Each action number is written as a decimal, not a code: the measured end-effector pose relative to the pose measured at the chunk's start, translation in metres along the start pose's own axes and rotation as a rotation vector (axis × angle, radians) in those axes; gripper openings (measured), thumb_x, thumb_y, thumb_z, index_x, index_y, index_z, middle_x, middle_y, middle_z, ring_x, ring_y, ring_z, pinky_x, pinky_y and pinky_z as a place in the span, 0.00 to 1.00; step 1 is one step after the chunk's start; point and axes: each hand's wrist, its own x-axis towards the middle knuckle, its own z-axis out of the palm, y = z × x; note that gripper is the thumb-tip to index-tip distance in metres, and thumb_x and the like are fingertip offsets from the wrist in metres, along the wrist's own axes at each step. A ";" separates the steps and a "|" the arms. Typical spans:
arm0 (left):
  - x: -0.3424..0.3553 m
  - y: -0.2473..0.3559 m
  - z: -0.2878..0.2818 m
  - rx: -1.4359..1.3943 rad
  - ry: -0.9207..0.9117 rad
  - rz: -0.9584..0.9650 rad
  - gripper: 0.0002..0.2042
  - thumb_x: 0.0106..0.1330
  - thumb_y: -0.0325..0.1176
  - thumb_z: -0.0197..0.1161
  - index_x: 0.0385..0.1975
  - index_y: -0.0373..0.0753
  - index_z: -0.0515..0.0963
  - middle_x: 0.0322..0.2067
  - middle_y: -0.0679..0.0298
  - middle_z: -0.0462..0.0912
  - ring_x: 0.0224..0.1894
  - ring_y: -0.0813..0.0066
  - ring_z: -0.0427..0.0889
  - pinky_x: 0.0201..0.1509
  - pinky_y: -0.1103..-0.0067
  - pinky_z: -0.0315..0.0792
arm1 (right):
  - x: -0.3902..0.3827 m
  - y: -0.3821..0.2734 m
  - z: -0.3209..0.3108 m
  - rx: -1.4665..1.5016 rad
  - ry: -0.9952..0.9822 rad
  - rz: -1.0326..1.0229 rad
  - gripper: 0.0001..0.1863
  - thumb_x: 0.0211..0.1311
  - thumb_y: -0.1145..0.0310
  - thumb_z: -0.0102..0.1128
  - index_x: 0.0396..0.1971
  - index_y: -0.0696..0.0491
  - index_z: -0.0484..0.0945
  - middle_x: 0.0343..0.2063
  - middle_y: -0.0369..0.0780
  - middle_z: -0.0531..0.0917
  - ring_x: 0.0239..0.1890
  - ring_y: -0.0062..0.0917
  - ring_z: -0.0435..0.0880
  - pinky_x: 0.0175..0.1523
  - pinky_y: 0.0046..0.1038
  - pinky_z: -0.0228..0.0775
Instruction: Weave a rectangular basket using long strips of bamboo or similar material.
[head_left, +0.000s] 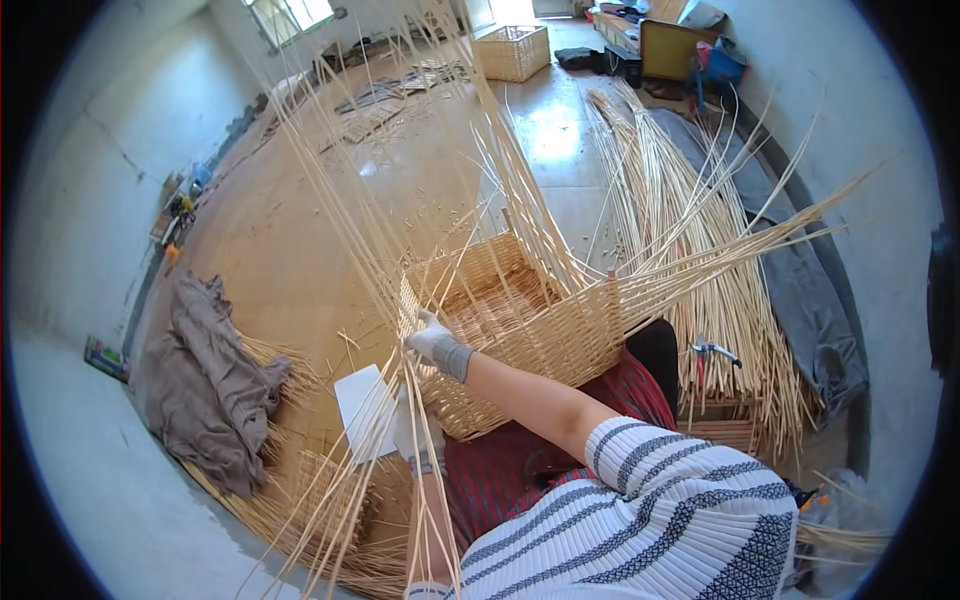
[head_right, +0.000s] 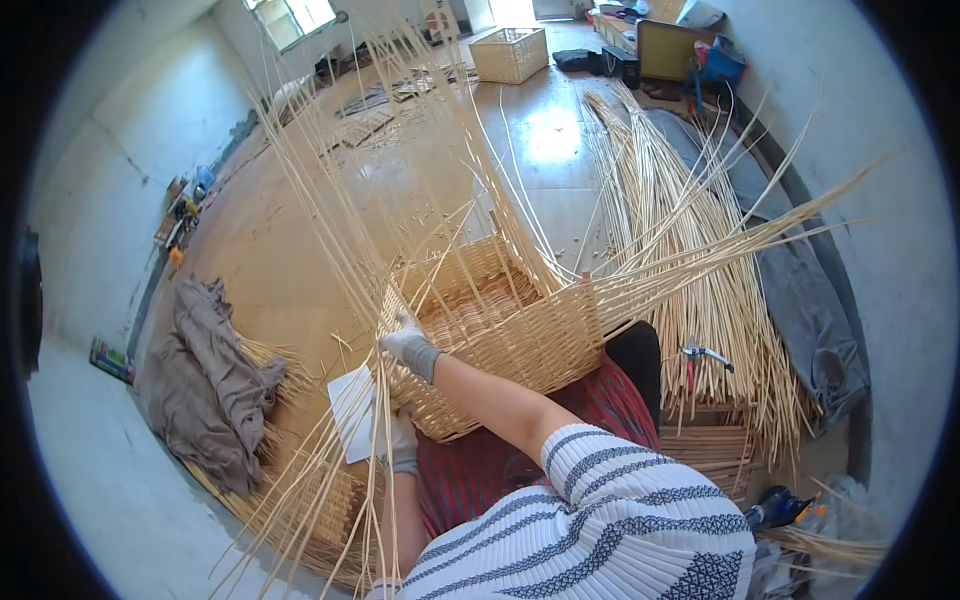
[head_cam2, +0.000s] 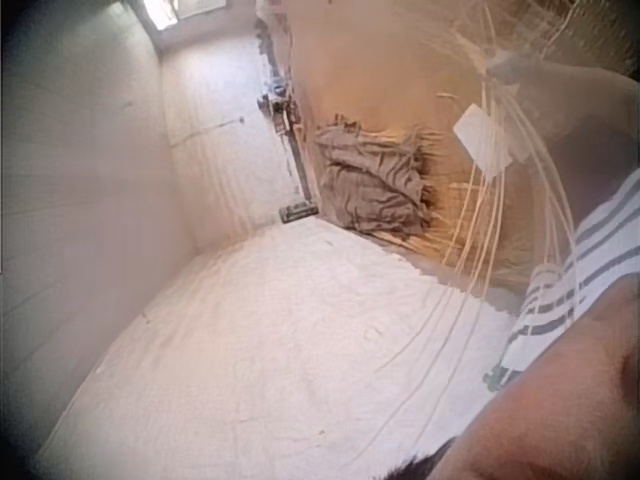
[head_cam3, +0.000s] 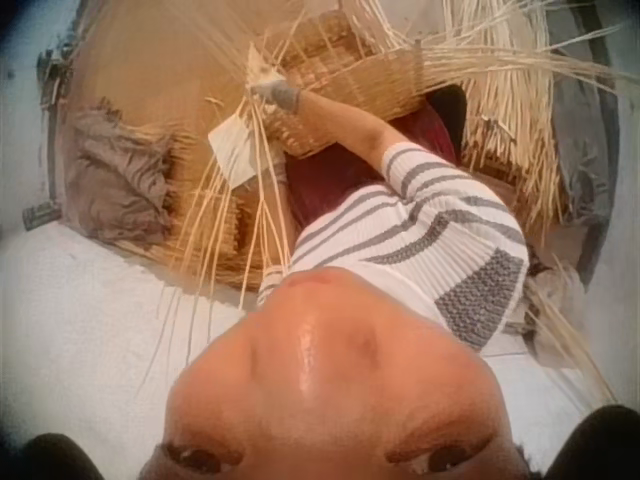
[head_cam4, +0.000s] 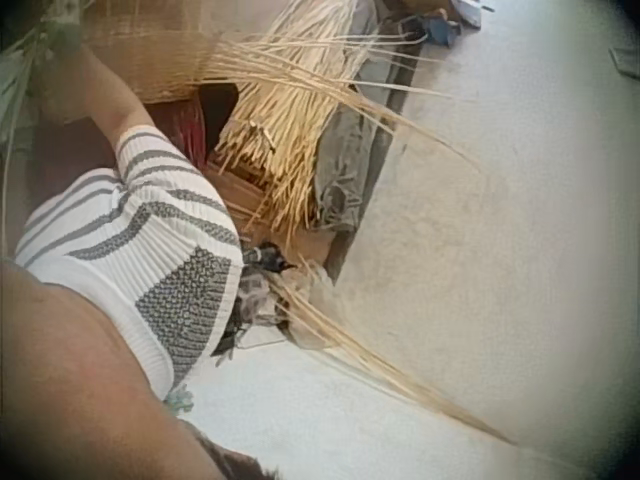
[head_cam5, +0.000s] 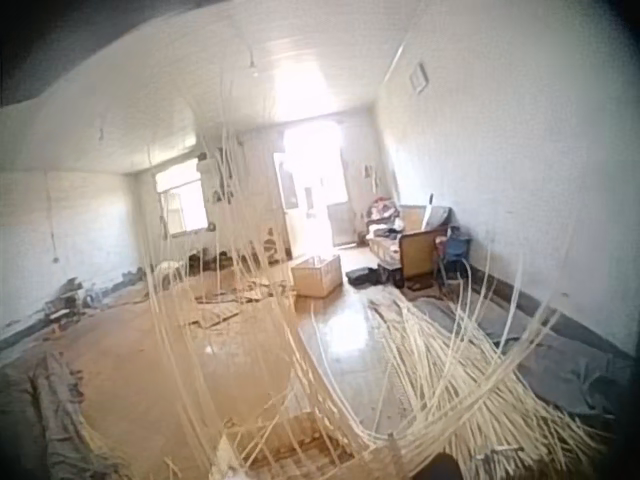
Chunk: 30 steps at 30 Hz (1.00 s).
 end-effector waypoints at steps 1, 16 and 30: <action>0.002 0.002 -0.005 0.004 -0.001 0.014 0.25 0.61 0.34 0.67 0.59 0.40 0.74 0.45 0.54 0.84 0.47 0.56 0.84 0.49 0.65 0.77 | -0.003 -0.004 0.001 0.011 0.008 -0.005 0.45 0.51 0.67 0.71 0.70 0.54 0.60 0.49 0.51 0.80 0.44 0.36 0.83 0.44 0.31 0.78; 0.007 0.009 -0.017 0.174 0.034 0.118 0.26 0.62 0.33 0.62 0.63 0.45 0.71 0.47 0.52 0.84 0.43 0.48 0.83 0.46 0.62 0.78 | -0.040 -0.101 -0.012 0.398 -0.249 -0.274 0.25 0.68 0.48 0.59 0.35 0.59 0.84 0.25 0.41 0.86 0.25 0.27 0.85 0.32 0.29 0.80; 0.012 -0.045 -0.024 0.054 -0.166 -0.134 0.32 0.50 0.50 0.73 0.53 0.40 0.74 0.33 0.49 0.84 0.34 0.46 0.84 0.38 0.58 0.76 | -0.132 -0.140 -0.014 0.520 -0.139 -0.816 0.17 0.69 0.65 0.59 0.53 0.56 0.74 0.41 0.39 0.85 0.40 0.25 0.83 0.48 0.26 0.77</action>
